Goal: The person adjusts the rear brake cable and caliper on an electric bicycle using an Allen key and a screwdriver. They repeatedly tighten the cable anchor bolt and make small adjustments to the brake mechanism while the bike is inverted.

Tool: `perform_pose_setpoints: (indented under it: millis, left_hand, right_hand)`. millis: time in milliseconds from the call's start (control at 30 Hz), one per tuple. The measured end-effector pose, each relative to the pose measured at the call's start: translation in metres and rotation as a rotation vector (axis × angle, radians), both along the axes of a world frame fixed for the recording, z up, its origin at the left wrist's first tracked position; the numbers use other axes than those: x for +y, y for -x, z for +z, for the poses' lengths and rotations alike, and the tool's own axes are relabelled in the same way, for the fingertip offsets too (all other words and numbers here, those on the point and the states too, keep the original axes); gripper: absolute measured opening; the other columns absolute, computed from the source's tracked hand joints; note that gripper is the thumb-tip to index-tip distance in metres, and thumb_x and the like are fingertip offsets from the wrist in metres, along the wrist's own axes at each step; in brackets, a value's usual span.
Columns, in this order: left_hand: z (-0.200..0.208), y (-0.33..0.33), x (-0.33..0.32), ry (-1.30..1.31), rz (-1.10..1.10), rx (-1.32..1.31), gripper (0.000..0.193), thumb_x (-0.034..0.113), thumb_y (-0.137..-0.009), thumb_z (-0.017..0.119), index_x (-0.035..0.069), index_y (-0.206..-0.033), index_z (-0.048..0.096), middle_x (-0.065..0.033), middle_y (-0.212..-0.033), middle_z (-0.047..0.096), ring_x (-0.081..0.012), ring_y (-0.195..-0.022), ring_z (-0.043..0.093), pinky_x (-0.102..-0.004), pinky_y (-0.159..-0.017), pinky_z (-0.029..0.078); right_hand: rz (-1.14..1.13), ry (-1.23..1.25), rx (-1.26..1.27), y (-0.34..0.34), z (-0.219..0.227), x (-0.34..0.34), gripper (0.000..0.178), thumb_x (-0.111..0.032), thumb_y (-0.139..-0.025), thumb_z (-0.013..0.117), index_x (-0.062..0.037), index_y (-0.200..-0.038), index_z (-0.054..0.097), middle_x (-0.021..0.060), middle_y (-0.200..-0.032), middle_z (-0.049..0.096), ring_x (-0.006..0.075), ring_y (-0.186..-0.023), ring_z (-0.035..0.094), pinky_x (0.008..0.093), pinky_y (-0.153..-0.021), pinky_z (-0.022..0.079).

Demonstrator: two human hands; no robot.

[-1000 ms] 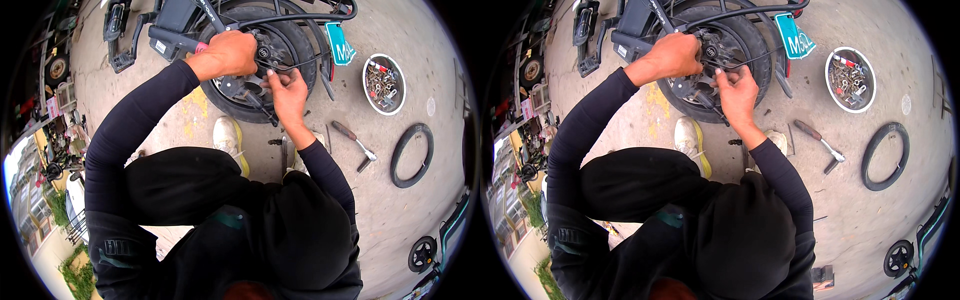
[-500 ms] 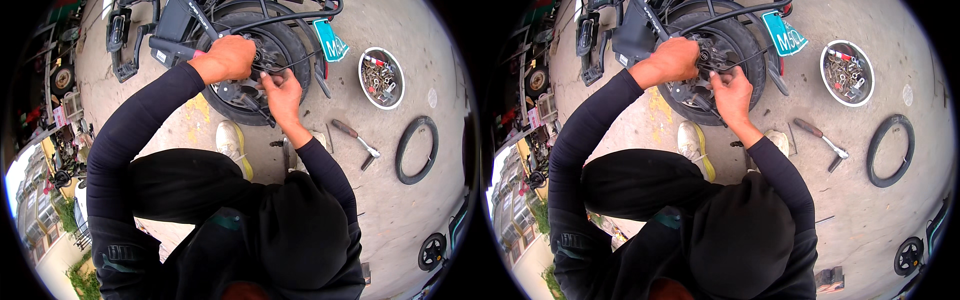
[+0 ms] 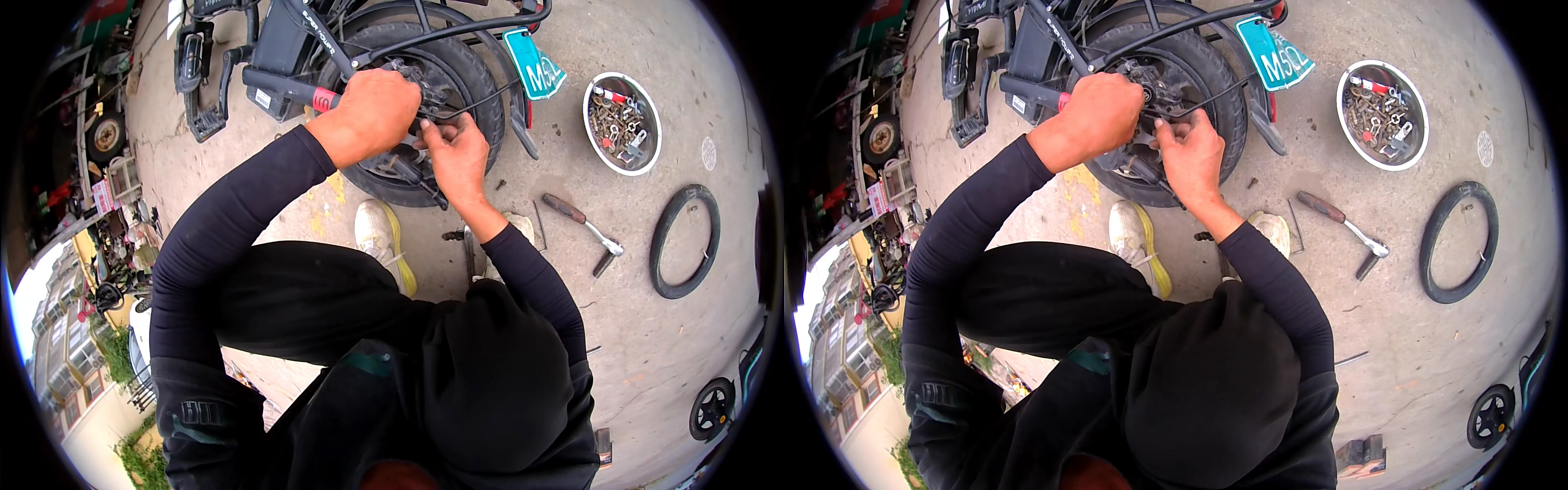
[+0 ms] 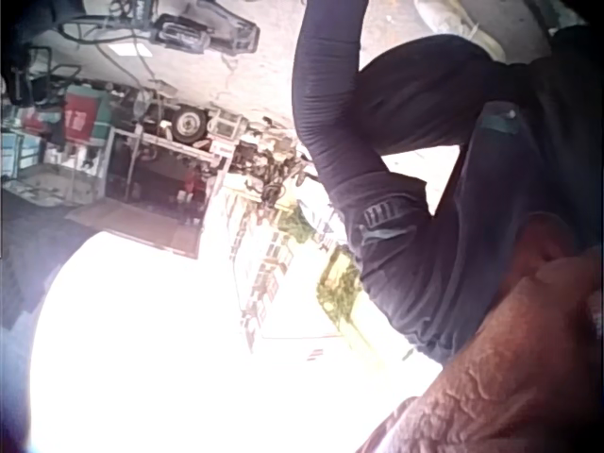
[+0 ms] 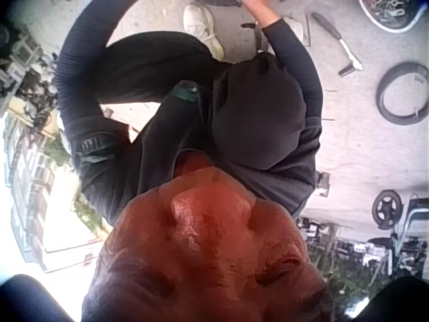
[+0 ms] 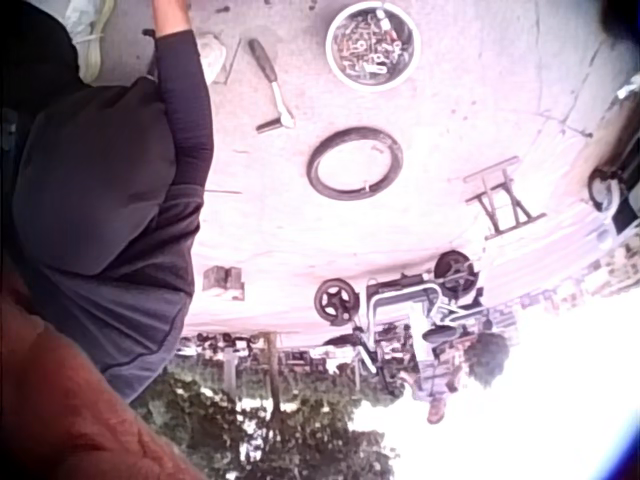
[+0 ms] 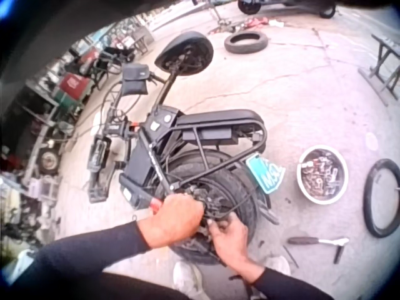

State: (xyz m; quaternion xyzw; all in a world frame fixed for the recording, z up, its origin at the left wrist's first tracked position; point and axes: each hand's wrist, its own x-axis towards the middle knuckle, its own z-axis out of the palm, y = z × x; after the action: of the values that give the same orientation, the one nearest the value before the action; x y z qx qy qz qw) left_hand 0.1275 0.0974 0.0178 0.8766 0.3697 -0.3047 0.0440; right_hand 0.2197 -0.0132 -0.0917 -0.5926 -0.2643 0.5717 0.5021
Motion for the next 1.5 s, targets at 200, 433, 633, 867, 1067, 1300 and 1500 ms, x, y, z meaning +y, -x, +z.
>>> perform_pose_setpoints:
  millis: [200,433,633,867,1067,1300,1500]
  left_hand:
    - [-0.003,-0.001,-0.003,-0.036,-0.069,-0.008,0.016,0.012,-0.076,0.076,0.003,-0.088,0.078,-0.0181,-0.088,0.076,-0.0343,-0.088,0.076,-0.0419,-0.076,0.061]
    - [0.012,-0.009,-0.005,0.044,0.073,0.099,0.018,0.017,-0.077,0.075,0.002,-0.088,0.078,-0.0196,-0.088,0.076,-0.0354,-0.088,0.076,-0.0431,-0.079,0.060]
    - [0.013,0.019,0.001,0.198,0.205,0.037,0.027,0.022,-0.085,0.068,0.000,-0.099,0.078,-0.0234,-0.097,0.071,-0.0399,-0.099,0.069,-0.0489,-0.089,0.054]
    - [0.016,0.046,-0.009,0.192,0.217,-0.248,0.038,0.031,-0.089,0.068,0.000,-0.109,0.077,-0.0191,-0.112,0.067,-0.0361,-0.116,0.062,-0.0461,-0.099,0.049]
    - [0.014,0.066,-0.019,0.179,0.207,-0.459,0.044,0.031,-0.091,0.072,-0.002,-0.120,0.072,-0.0178,-0.108,0.062,-0.0355,-0.111,0.059,-0.0446,-0.095,0.047]
    - [0.007,0.090,-0.012,0.243,0.266,-0.585,0.041,0.025,-0.088,0.076,-0.004,-0.117,0.071,-0.0165,-0.110,0.062,-0.0352,-0.112,0.059,-0.0442,-0.099,0.047]
    - [-0.006,0.097,-0.019,0.196,0.282,-0.732,0.035,0.021,-0.088,0.076,-0.003,-0.114,0.070,-0.0164,-0.109,0.064,-0.0356,-0.110,0.059,-0.0444,-0.097,0.048]
  right_hand:
    - [-0.014,-0.021,-0.022,-0.001,0.001,0.002,0.022,-0.010,-0.096,0.071,0.0081,-0.101,0.059,0.0159,-0.086,0.077,0.0172,-0.074,0.076,0.0284,-0.064,0.056]
    - [-0.023,-0.033,-0.016,0.002,-0.004,0.002,0.022,-0.010,-0.094,0.072,0.0067,-0.101,0.059,0.0155,-0.084,0.077,0.0188,-0.072,0.077,0.0297,-0.064,0.056]
    - [-0.054,-0.058,-0.002,0.005,-0.012,0.004,0.020,-0.009,-0.093,0.073,0.0049,-0.096,0.059,0.0168,-0.081,0.077,0.0219,-0.071,0.078,0.0330,-0.064,0.057]
    - [-0.071,-0.070,0.009,0.006,-0.011,-0.016,0.021,-0.009,-0.093,0.073,0.0037,-0.100,0.058,0.0146,-0.082,0.076,0.0200,-0.068,0.075,0.0328,-0.063,0.057]
    - [0.159,-0.529,-0.565,-0.007,0.011,-0.007,0.021,-0.002,-0.090,0.071,-0.0020,-0.109,0.062,0.0116,-0.091,0.068,0.0285,-0.074,0.072,0.0364,-0.065,0.057]
    - [0.454,-0.691,-0.807,-0.013,0.021,0.030,0.029,0.003,-0.087,0.068,-0.0069,-0.115,0.067,0.0098,-0.099,0.063,0.0333,-0.082,0.069,0.0420,-0.068,0.056]
    - [0.639,-0.643,-0.910,-0.016,0.032,0.045,0.023,-0.005,-0.091,0.066,-0.0078,-0.114,0.068,0.0096,-0.099,0.062,0.0344,-0.081,0.070,0.0434,-0.067,0.059]
